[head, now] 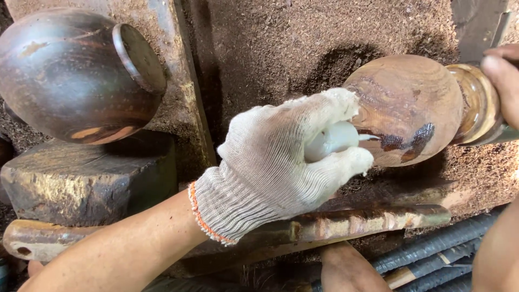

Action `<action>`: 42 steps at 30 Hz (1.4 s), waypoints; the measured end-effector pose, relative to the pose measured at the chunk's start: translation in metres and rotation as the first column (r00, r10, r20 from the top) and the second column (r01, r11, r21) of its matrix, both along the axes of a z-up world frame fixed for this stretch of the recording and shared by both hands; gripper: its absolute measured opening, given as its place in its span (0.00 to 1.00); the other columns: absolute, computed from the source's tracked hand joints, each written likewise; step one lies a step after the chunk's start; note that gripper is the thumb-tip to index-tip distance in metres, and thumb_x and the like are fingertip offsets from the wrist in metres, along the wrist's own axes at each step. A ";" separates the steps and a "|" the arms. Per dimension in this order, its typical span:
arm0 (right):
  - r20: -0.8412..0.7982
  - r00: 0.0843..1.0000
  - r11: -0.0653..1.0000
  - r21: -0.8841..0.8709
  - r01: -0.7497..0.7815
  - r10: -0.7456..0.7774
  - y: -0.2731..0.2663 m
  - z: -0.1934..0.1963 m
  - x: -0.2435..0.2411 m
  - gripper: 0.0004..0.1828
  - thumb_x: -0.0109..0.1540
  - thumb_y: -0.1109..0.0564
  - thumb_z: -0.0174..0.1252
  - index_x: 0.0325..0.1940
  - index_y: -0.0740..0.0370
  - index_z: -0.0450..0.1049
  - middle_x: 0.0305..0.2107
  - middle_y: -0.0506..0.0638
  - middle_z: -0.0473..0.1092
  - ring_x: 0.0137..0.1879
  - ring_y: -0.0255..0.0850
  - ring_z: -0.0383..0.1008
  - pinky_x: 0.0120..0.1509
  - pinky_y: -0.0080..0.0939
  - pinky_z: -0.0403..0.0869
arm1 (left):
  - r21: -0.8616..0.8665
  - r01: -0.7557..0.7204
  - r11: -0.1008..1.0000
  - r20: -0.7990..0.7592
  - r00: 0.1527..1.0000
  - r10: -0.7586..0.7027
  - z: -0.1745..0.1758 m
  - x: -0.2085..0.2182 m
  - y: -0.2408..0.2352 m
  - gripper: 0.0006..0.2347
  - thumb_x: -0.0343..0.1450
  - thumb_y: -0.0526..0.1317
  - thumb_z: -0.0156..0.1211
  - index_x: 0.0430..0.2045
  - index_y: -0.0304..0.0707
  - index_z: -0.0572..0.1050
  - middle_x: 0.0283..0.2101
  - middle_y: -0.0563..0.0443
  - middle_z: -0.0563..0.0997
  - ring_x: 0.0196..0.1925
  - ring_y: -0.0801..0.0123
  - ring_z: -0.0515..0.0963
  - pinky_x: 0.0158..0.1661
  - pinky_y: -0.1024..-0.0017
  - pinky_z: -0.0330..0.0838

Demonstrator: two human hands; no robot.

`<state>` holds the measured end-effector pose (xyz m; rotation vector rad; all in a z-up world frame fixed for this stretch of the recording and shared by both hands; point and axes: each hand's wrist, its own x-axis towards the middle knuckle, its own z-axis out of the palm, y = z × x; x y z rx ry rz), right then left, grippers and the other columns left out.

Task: The person sits on the floor at a lathe-style machine and squeezes liquid from a small plastic bottle onto a turned wooden ball-shaped object, rotating the object by hand to spread the liquid over its surface. They occasionally use a file on the wood and reposition the object while continuing to apply liquid to different areas.

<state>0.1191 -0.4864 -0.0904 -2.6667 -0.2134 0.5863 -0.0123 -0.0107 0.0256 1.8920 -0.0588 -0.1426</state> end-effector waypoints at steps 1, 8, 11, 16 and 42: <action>-0.031 0.997 0.993 -0.095 0.063 -0.067 0.001 -0.013 0.010 0.19 0.80 0.50 0.50 0.64 0.72 0.70 0.38 0.59 0.72 0.40 0.49 0.76 0.48 0.47 0.76 | -0.009 -0.024 1.000 0.037 0.999 0.024 -0.001 -0.002 0.000 0.20 0.69 0.49 0.70 0.49 0.37 0.78 0.42 0.47 0.86 0.41 0.67 0.89 0.41 0.73 0.84; 0.095 0.995 0.996 -0.083 -0.015 0.023 -0.007 -0.017 -0.002 0.15 0.81 0.54 0.50 0.59 0.72 0.71 0.39 0.60 0.75 0.42 0.47 0.77 0.50 0.46 0.77 | -0.081 0.050 0.995 -0.037 0.998 -0.053 -0.002 0.006 -0.001 0.21 0.71 0.51 0.70 0.53 0.38 0.78 0.42 0.50 0.87 0.41 0.71 0.89 0.43 0.76 0.84; 0.148 0.980 0.991 -0.040 -0.128 0.133 -0.021 -0.022 -0.003 0.15 0.77 0.56 0.47 0.59 0.71 0.71 0.43 0.60 0.73 0.48 0.47 0.78 0.55 0.44 0.77 | -0.037 0.113 0.993 -0.283 0.952 -0.119 0.004 0.014 0.001 0.21 0.66 0.51 0.68 0.50 0.41 0.78 0.35 0.53 0.87 0.34 0.74 0.88 0.35 0.77 0.82; 0.193 0.981 0.999 -0.041 -0.005 0.013 0.024 0.002 -0.009 0.11 0.82 0.58 0.55 0.58 0.70 0.76 0.47 0.61 0.75 0.46 0.46 0.77 0.54 0.47 0.77 | -0.063 -0.036 0.997 -0.157 0.987 0.026 -0.003 0.005 0.002 0.21 0.66 0.48 0.69 0.48 0.35 0.78 0.36 0.51 0.87 0.37 0.74 0.89 0.38 0.77 0.84; 0.426 0.897 0.977 0.114 -0.180 0.116 0.085 0.051 -0.036 0.12 0.70 0.74 0.52 0.54 0.75 0.77 0.53 0.63 0.74 0.63 0.48 0.73 0.74 0.44 0.74 | -0.110 0.024 0.994 0.125 0.992 -0.010 -0.009 -0.003 -0.016 0.20 0.73 0.42 0.72 0.51 0.24 0.75 0.43 0.42 0.87 0.42 0.70 0.91 0.40 0.77 0.83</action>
